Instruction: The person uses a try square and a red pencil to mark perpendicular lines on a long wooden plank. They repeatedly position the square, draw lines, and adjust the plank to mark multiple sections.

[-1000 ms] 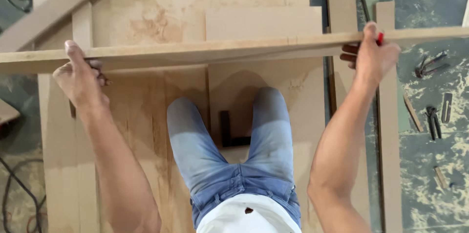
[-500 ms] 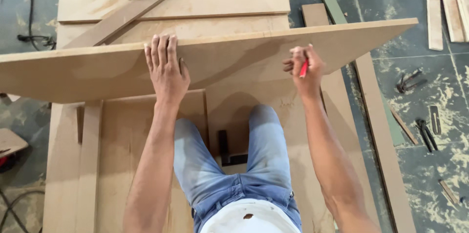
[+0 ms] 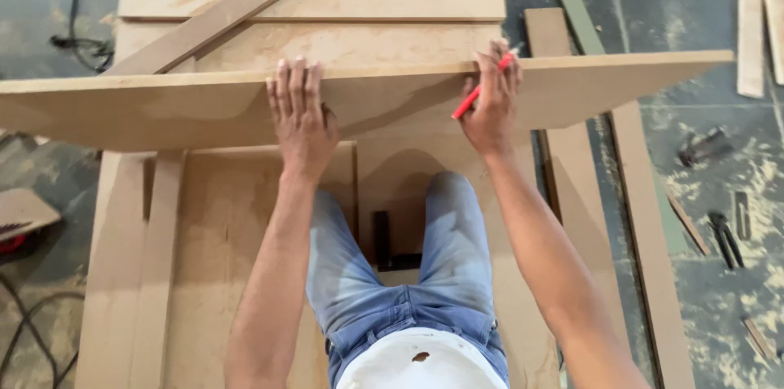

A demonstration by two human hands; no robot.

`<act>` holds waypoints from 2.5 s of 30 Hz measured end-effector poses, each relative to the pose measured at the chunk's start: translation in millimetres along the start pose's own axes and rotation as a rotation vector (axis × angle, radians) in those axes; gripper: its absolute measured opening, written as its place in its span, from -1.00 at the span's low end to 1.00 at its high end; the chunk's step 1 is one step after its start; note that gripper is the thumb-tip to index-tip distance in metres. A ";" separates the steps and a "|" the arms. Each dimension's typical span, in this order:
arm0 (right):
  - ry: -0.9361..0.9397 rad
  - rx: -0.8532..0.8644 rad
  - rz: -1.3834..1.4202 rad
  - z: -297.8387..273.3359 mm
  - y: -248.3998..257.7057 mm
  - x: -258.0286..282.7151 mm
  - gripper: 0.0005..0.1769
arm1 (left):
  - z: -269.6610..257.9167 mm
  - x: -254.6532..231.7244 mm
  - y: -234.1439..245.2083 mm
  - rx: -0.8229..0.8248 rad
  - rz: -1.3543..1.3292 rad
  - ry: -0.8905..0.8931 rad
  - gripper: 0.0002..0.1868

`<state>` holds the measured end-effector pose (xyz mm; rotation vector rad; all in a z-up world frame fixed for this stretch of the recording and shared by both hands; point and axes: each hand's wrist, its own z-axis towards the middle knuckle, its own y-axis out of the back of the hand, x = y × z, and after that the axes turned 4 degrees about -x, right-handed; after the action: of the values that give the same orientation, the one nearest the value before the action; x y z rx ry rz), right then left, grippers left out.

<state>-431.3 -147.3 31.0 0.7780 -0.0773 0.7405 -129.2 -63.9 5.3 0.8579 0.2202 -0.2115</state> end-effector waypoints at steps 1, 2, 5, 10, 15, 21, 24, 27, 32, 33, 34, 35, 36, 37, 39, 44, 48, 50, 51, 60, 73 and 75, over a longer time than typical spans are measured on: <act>0.014 -0.010 -0.015 -2.8 -2.3 -4.5 -0.48 | 0.5 0.4 -3.6 -0.010 -0.032 -0.008 -0.21; 0.028 -0.016 -0.024 -5.7 -4.1 -8.2 -0.48 | -0.2 0.2 -5.8 -0.019 -0.058 -0.012 -0.22; 0.030 -0.031 -0.029 -7.2 -8.4 -12.8 -0.50 | 0.3 -0.7 -8.3 -0.028 -0.034 -0.001 -0.21; 0.029 -0.044 -0.009 -8.5 -7.7 -12.7 -0.52 | -3.5 -8.3 -4.5 -0.019 -0.007 0.060 -0.18; 0.040 -0.027 -0.016 -7.7 -10.1 -13.8 -0.52 | -5.9 6.7 -11.9 0.045 -0.019 0.028 -0.19; 0.044 -0.038 -0.003 -7.8 -7.8 -13.1 -0.50 | -17.6 139.0 54.9 0.127 0.545 0.046 -0.29; 0.042 -0.026 -0.019 -8.0 -7.9 -9.3 -0.49 | -19.4 212.3 120.9 0.096 0.501 0.449 -0.30; 0.058 -0.069 -0.003 -5.8 -7.5 -9.6 -0.51 | -9.9 237.8 142.5 0.157 0.504 0.691 -0.15; 0.029 -0.029 -0.007 -10.7 -3.5 -7.5 -0.51 | 14.1 189.9 95.3 0.096 0.207 0.437 -0.43; 0.022 -0.021 -0.009 -10.2 -3.3 -7.4 -0.51 | 19.6 175.2 82.6 0.096 0.174 0.324 -0.48; 0.024 -0.013 -0.018 -6.0 -3.6 -9.8 -0.53 | 25.8 160.2 69.6 0.028 0.126 0.150 -0.54; 0.025 -0.006 -0.027 -1.8 -4.1 -11.8 -0.54 | 31.1 144.9 57.7 -0.042 0.078 -0.022 -0.59; 0.022 0.008 -0.033 -0.3 -4.7 -11.1 -0.56 | 35.2 130.4 48.1 -0.021 0.065 -0.001 -0.68; 0.032 -0.010 -0.029 2.7 -5.8 -9.9 -0.58 | 39.3 117.5 40.3 -0.001 0.053 0.020 -0.73; 0.057 -0.042 -0.012 11.4 -7.4 -3.2 -0.63 | 47.1 103.8 35.8 -0.002 0.036 0.051 -0.73; -0.071 -0.026 0.427 56.3 -7.1 39.9 -0.55 | 70.2 94.5 31.6 -0.089 0.028 0.083 -0.68; -0.004 0.265 0.715 97.2 -31.1 84.7 -0.67 | 70.0 93.9 31.3 -0.142 -0.015 0.087 -0.79; -0.100 0.448 0.974 111.1 -52.5 109.2 -0.67 | 60.2 94.8 38.6 -0.167 -0.049 0.050 -0.75; -0.120 0.505 1.050 115.3 -62.0 121.1 -0.69 | 52.3 92.6 44.6 -0.182 -0.037 0.059 -0.73; -0.190 0.692 1.016 109.0 -105.3 182.5 -0.84 | -0.4 75.7 59.1 -0.218 -0.003 0.165 -0.46; -0.045 0.707 0.928 119.9 -134.5 194.3 -0.92 | -0.9 67.6 41.8 -0.246 0.003 0.231 -0.40; -0.007 0.708 0.915 122.8 -134.7 193.8 -0.91 | -0.3 68.9 40.2 -0.260 -0.007 0.221 -0.40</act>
<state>-176.6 -180.7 100.4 1.4456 -0.1883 1.6814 -52.4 -44.7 15.2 0.6213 0.4478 -0.0909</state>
